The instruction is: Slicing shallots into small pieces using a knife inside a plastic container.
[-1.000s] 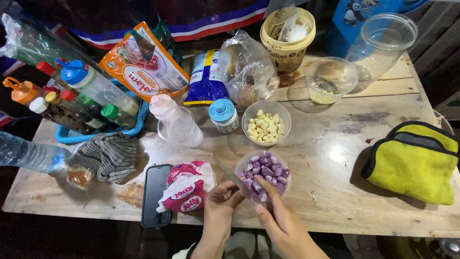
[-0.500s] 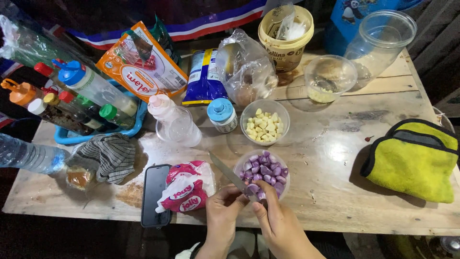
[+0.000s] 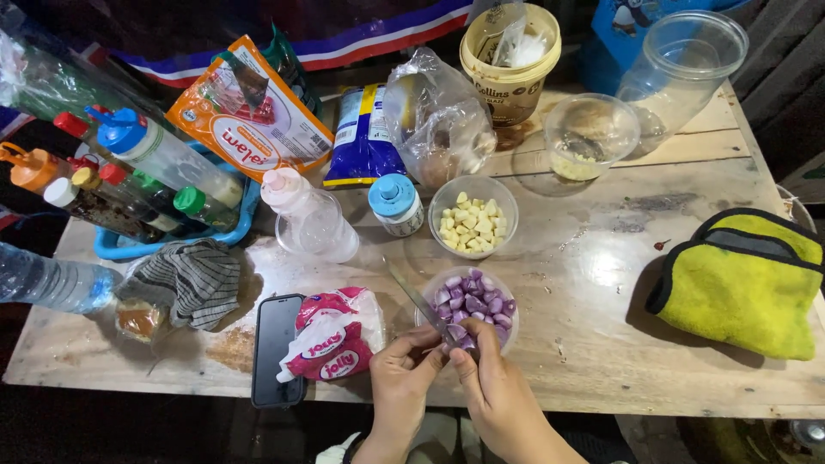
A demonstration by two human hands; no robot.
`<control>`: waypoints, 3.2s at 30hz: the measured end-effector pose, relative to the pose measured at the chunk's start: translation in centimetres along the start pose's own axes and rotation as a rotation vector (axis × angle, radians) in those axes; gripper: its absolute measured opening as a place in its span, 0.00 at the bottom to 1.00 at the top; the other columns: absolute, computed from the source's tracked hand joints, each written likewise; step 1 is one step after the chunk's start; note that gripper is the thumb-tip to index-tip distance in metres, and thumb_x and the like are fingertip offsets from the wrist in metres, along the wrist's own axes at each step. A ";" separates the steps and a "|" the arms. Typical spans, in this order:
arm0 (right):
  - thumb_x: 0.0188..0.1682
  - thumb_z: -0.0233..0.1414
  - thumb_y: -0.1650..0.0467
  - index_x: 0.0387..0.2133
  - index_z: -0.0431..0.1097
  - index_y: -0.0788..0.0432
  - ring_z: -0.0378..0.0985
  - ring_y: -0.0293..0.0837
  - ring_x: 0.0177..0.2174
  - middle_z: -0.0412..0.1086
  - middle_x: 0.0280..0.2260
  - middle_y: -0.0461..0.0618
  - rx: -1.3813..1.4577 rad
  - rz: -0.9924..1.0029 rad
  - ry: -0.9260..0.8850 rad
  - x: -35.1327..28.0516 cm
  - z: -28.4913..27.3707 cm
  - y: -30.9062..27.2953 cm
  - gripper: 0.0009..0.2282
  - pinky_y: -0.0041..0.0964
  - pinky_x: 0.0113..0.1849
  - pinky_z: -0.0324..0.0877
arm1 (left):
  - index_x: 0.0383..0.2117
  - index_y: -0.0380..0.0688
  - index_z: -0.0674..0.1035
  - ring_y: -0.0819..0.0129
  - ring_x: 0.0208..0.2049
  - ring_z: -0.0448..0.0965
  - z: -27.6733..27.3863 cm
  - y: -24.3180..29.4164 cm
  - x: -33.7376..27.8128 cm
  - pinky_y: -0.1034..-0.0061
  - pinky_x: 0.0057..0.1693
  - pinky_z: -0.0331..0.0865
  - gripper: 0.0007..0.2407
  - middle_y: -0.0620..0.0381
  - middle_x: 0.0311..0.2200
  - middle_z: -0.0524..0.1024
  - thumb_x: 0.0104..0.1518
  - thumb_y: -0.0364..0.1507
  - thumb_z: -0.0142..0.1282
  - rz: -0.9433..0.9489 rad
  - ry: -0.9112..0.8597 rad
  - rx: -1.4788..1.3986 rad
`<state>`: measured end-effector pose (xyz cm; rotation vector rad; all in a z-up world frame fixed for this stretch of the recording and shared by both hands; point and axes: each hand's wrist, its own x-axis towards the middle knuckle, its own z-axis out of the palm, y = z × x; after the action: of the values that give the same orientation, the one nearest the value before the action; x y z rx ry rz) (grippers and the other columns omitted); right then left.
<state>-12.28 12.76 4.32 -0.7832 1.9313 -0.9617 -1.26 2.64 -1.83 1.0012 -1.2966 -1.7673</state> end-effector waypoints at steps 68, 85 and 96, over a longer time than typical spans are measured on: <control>0.53 0.40 0.60 0.74 0.41 0.36 0.76 0.45 0.22 0.73 0.17 0.52 0.079 0.102 -0.059 0.4 -6.7 -2.6 0.32 0.36 0.33 0.69 | 0.37 0.44 0.86 0.68 0.39 0.88 -0.4 6.1 2.0 0.77 0.46 0.83 0.09 0.54 0.37 0.87 0.55 0.33 0.64 0.422 -0.249 0.627; 0.54 0.40 0.57 0.73 0.37 0.27 0.77 0.50 0.24 0.76 0.21 0.52 -0.589 0.284 -0.136 0.2 -10.0 -6.2 0.31 0.37 0.31 0.65 | 0.68 0.50 0.59 0.57 0.65 0.68 -2.5 2.7 0.4 0.60 0.67 0.68 0.43 0.46 0.66 0.66 0.44 0.44 0.68 0.154 -0.150 0.433; 0.52 0.43 0.54 0.71 0.38 0.33 0.82 0.59 0.27 0.79 0.28 0.50 -1.051 -0.039 -0.072 -0.1 -10.3 -3.3 0.33 0.55 0.27 0.72 | 0.65 0.42 0.64 0.56 0.66 0.67 -3.0 7.1 -1.6 0.59 0.67 0.68 0.32 0.47 0.66 0.61 0.53 0.34 0.66 0.446 -0.180 0.587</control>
<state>-20.60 14.54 10.99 -1.3909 2.3113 0.1595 2.80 1.14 4.74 0.7689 -2.0409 -1.1751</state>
